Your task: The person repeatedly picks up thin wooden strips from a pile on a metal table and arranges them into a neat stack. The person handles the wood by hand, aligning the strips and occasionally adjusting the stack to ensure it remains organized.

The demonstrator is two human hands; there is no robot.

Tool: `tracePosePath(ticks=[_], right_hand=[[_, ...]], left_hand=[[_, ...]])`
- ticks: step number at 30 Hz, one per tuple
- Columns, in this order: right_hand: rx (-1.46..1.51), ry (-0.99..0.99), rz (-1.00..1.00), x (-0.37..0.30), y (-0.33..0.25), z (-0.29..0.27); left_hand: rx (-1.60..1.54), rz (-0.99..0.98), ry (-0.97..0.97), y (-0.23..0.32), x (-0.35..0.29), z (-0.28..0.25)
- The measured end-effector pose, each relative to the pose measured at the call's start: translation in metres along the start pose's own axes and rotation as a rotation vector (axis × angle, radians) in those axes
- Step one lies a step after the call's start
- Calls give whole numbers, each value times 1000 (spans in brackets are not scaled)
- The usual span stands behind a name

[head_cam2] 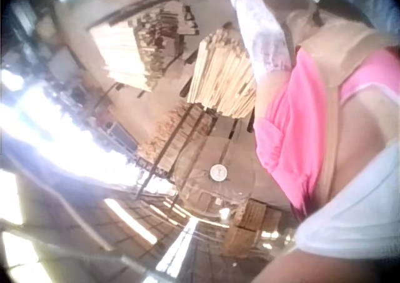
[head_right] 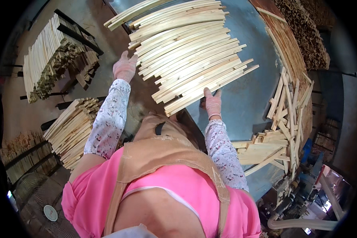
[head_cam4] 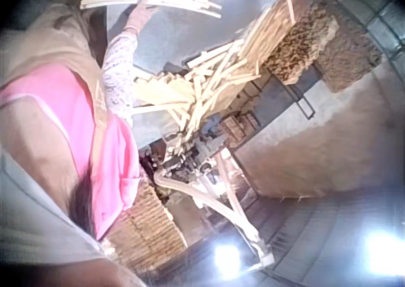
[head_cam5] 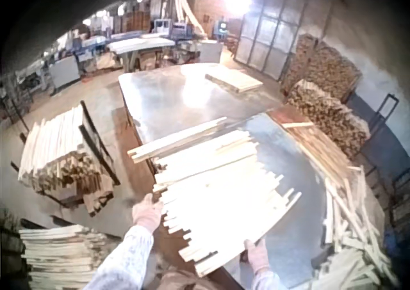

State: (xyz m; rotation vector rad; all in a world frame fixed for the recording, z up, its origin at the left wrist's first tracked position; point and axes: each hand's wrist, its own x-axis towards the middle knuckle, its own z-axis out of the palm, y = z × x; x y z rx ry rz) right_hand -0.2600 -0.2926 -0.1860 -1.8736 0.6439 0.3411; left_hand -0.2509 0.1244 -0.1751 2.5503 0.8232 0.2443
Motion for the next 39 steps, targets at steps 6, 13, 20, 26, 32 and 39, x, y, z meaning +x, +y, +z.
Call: tracePosePath(ticks=[6,13,20,26,32,39], right_hand=[[-264,149,-299,88,30,-83],[-549,70,-106,139,-3,-192],[-98,125,-103,170,-10,-169],[379,-57,-97,164,-4,-185],[493,66,-400,138,-83,-237],[313,387,-867,68,-243,-339]], left_hand=[[-82,102,-620,-17,-56,9],[-8,514,-537,138,-83,70],[-655,137,-582,224,-60,175],[-806,-94,-924,247,-55,145],[-808,273,-912,329,-22,79],[-1432,806,-787,479,68,-11]])
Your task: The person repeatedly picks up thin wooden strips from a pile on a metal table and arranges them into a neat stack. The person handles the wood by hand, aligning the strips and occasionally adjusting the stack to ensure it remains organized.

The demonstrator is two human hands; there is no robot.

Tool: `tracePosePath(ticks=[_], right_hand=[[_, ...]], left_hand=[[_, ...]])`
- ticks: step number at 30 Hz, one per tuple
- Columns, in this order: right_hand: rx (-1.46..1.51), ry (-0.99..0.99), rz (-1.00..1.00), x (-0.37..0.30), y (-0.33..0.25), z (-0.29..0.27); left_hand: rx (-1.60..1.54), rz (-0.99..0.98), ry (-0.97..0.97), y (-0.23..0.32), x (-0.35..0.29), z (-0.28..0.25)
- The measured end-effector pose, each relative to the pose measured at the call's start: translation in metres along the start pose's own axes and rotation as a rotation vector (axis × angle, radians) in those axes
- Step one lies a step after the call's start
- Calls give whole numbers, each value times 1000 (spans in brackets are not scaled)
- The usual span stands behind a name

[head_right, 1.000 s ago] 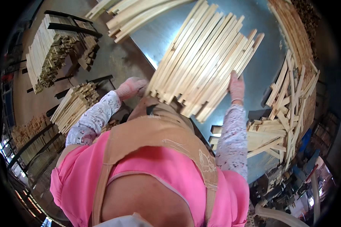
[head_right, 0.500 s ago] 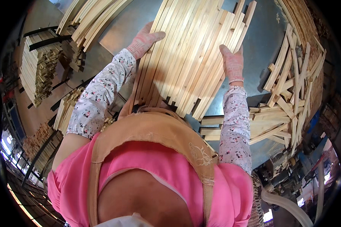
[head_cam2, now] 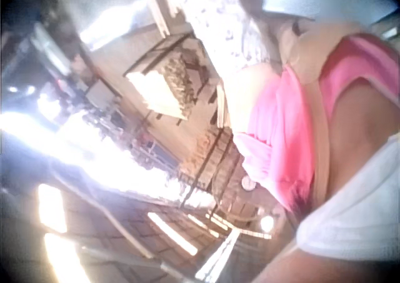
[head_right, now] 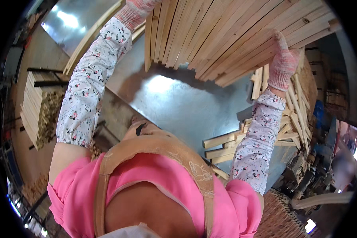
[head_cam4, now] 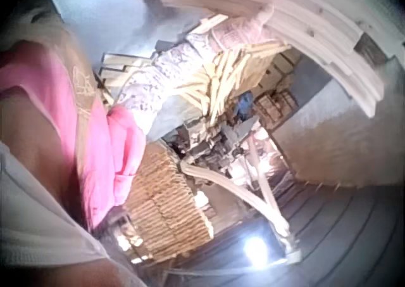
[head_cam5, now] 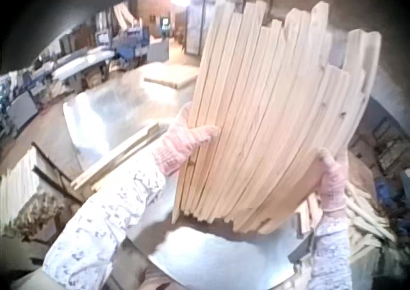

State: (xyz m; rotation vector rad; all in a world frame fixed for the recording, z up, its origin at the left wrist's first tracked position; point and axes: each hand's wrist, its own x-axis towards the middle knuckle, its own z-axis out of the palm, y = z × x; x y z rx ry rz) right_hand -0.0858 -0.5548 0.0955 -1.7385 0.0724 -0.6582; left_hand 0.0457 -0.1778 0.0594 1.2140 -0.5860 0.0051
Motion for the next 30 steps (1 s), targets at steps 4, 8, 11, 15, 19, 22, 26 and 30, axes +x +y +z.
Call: tracePosePath(ticks=[4,8,11,15,19,22,26,30], right_hand=[[-11,2,14,-2,22,-2],[358,-78,208,-104,80,34],[573,55,398,-172,72,47],[688,73,542,-252,75,61],[214,-112,590,-312,89,78],[-558,-480,328,-356,125,90],[-1163,-659,184,-362,148,83],[-1015,-398,166,-263,129,124]], left_hand=[[-24,78,60,-11,16,-26],[-160,51,119,-58,-41,-67],[-302,-84,-131,-27,-104,-65],[-485,-458,-41,-15,-155,-74],[-177,-850,125,16,-194,-74],[327,-769,-190,-41,-219,-122],[722,-881,-80,-94,-255,-142],[789,-943,-62,-87,-257,-138]])
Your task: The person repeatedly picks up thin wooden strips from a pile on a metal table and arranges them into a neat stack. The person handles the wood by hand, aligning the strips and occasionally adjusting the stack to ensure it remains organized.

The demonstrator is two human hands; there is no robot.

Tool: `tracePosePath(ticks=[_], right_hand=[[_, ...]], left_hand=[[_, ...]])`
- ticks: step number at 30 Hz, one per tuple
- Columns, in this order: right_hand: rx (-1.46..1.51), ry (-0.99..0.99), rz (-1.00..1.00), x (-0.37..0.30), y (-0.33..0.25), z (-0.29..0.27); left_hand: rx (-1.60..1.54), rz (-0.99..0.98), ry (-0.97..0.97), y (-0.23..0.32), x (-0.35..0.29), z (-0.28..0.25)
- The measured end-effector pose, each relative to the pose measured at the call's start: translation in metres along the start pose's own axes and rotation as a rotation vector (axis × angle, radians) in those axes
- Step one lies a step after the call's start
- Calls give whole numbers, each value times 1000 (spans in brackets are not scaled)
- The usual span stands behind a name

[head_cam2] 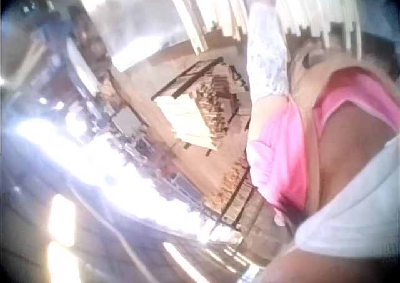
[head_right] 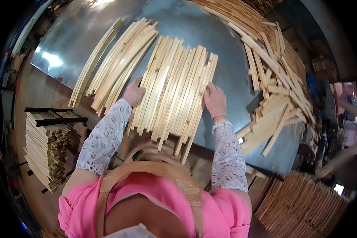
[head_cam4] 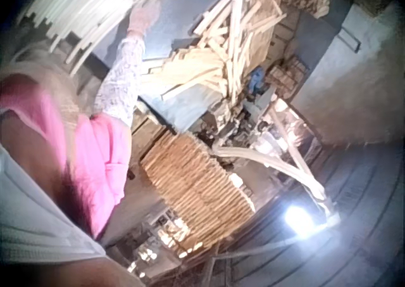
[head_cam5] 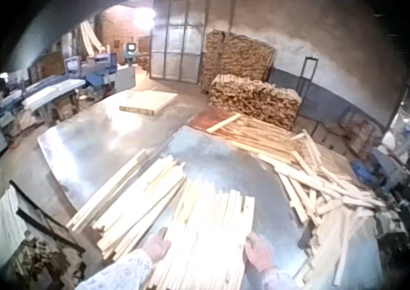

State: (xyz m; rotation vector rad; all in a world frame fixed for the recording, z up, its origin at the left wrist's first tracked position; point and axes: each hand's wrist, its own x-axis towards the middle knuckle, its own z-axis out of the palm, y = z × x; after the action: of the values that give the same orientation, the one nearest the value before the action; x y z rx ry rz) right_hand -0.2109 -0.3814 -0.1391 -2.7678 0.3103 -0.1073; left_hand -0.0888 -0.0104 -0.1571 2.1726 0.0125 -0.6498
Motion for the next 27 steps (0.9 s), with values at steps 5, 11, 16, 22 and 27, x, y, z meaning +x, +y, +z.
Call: tracePosePath(ticks=[5,11,16,22,27], right_hand=[[43,86,-367,194,-66,45],[-165,-169,-251,302,-107,67],[-180,-256,-295,283,-135,23],[836,-203,289,45,-210,73],[1257,-334,418,28,-215,24]], left_hand=[[82,131,39,-13,14,-5],[-137,61,-24,-34,27,2],[-104,39,-39,-31,31,3],[-301,113,-103,-28,36,-3],[-381,92,-167,-27,34,-10]])
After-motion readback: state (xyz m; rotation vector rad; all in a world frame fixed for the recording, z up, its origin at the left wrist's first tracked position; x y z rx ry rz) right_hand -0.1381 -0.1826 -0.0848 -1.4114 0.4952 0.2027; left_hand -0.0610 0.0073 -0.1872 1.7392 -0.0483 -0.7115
